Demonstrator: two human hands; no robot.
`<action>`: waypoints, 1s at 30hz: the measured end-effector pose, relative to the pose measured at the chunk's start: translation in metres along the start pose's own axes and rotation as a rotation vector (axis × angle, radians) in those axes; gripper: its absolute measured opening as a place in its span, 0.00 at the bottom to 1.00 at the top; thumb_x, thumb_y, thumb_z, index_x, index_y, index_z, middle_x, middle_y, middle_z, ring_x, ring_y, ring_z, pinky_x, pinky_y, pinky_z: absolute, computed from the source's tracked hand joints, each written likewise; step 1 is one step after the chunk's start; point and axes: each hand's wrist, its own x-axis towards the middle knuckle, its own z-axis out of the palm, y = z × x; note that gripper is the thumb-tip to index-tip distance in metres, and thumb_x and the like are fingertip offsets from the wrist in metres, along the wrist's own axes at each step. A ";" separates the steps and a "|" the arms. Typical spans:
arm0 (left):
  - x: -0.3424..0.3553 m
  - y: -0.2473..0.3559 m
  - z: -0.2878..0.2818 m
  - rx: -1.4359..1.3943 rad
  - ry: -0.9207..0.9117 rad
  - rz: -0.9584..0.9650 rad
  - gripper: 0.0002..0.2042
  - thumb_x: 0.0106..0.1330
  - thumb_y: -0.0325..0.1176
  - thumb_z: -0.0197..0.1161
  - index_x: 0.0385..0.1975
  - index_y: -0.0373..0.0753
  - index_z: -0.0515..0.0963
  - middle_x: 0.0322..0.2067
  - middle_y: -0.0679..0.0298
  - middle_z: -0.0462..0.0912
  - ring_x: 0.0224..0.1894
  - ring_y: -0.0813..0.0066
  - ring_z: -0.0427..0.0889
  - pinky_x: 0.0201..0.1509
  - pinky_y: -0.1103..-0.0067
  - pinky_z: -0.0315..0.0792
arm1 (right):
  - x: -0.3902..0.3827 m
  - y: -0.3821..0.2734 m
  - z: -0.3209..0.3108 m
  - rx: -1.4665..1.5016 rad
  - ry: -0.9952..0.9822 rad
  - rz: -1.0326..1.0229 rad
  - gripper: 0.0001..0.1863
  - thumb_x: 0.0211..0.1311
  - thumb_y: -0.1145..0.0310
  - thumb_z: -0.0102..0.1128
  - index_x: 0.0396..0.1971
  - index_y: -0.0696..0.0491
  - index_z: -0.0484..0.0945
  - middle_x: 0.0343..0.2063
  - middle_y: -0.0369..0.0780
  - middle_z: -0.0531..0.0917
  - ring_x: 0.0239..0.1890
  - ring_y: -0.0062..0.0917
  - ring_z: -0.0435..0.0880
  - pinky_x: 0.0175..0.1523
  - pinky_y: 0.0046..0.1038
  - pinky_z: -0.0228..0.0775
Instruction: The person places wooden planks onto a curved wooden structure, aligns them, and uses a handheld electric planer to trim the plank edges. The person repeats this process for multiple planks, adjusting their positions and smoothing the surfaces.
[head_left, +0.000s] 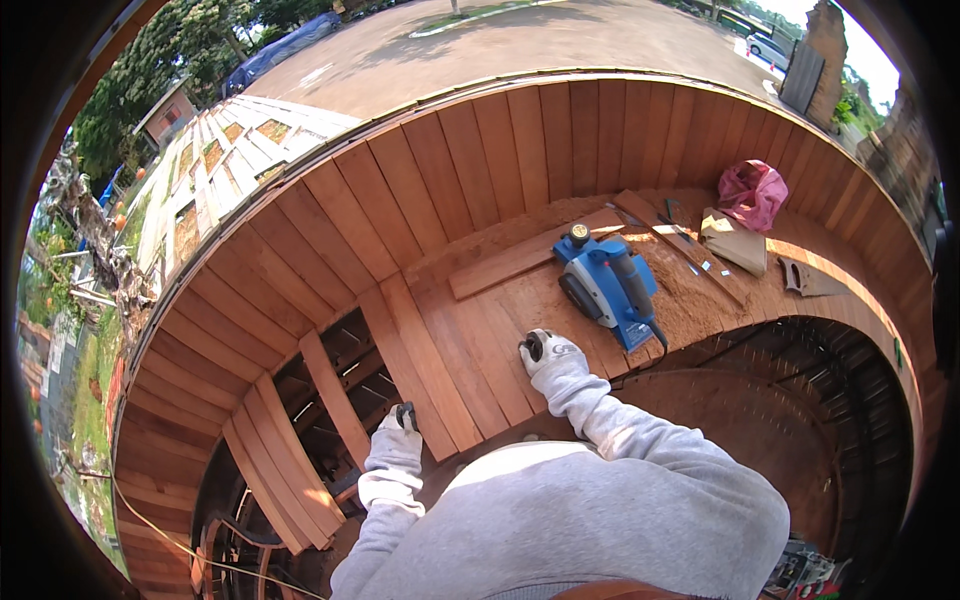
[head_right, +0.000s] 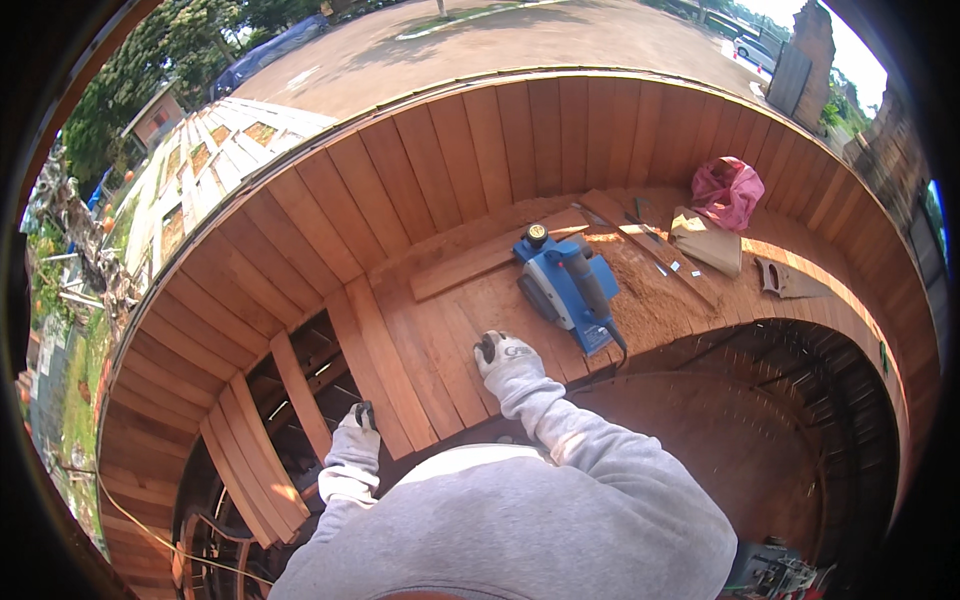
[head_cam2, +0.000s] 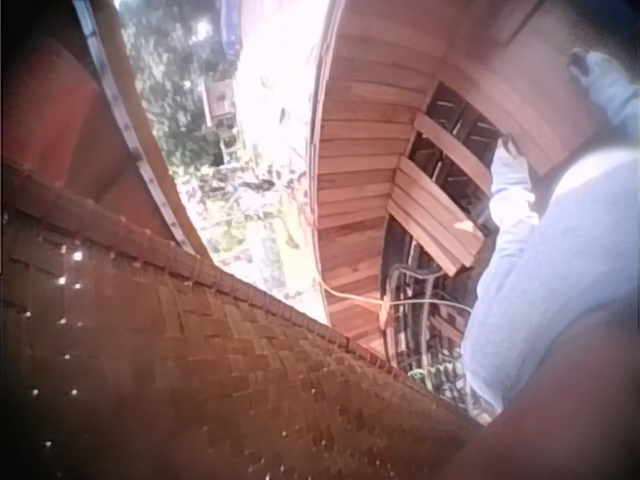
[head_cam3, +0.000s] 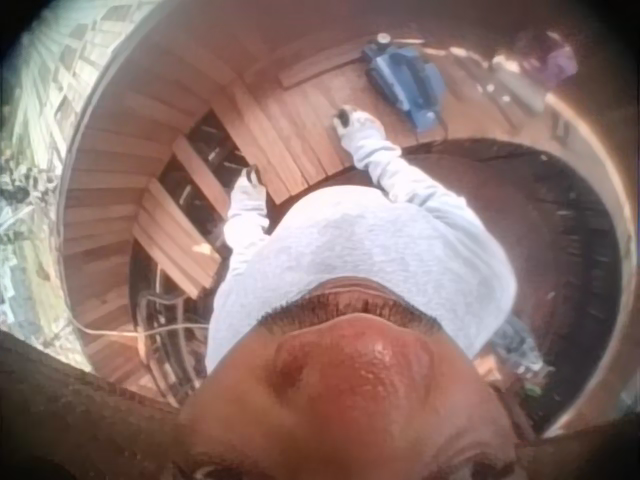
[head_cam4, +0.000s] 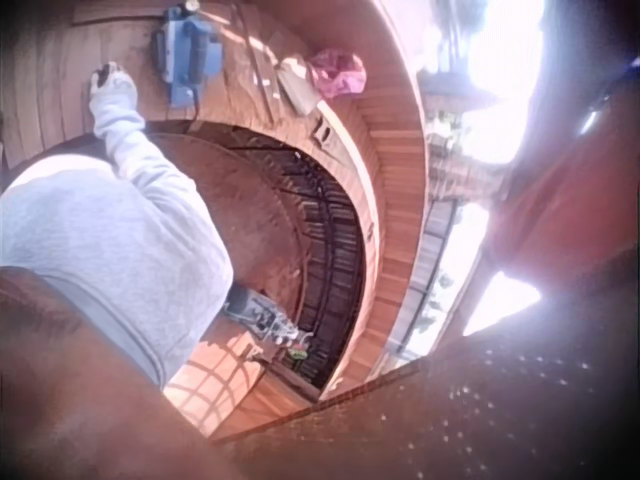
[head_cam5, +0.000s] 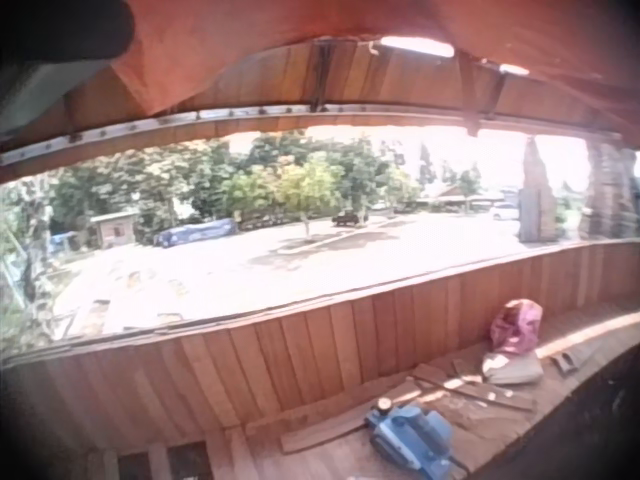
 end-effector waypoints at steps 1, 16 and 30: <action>0.000 0.000 -0.001 0.007 -0.010 -0.009 0.13 0.73 0.39 0.53 0.46 0.39 0.79 0.39 0.47 0.85 0.43 0.45 0.84 0.46 0.59 0.78 | 0.000 -0.001 -0.001 -0.002 -0.001 0.000 0.16 0.69 0.53 0.52 0.42 0.50 0.80 0.42 0.45 0.85 0.46 0.42 0.84 0.53 0.42 0.75; 0.004 -0.004 0.003 0.012 -0.040 -0.037 0.14 0.74 0.40 0.53 0.49 0.40 0.78 0.42 0.48 0.85 0.45 0.46 0.83 0.47 0.59 0.78 | 0.002 0.003 0.003 0.015 -0.011 0.002 0.17 0.68 0.53 0.53 0.42 0.50 0.80 0.43 0.45 0.85 0.47 0.43 0.84 0.53 0.42 0.75; 0.002 0.008 -0.005 0.019 -0.023 -0.035 0.13 0.74 0.41 0.54 0.45 0.39 0.79 0.39 0.48 0.85 0.42 0.45 0.83 0.45 0.59 0.78 | 0.001 0.002 0.001 0.008 -0.001 0.012 0.17 0.68 0.53 0.53 0.42 0.50 0.80 0.43 0.46 0.85 0.47 0.43 0.84 0.53 0.42 0.76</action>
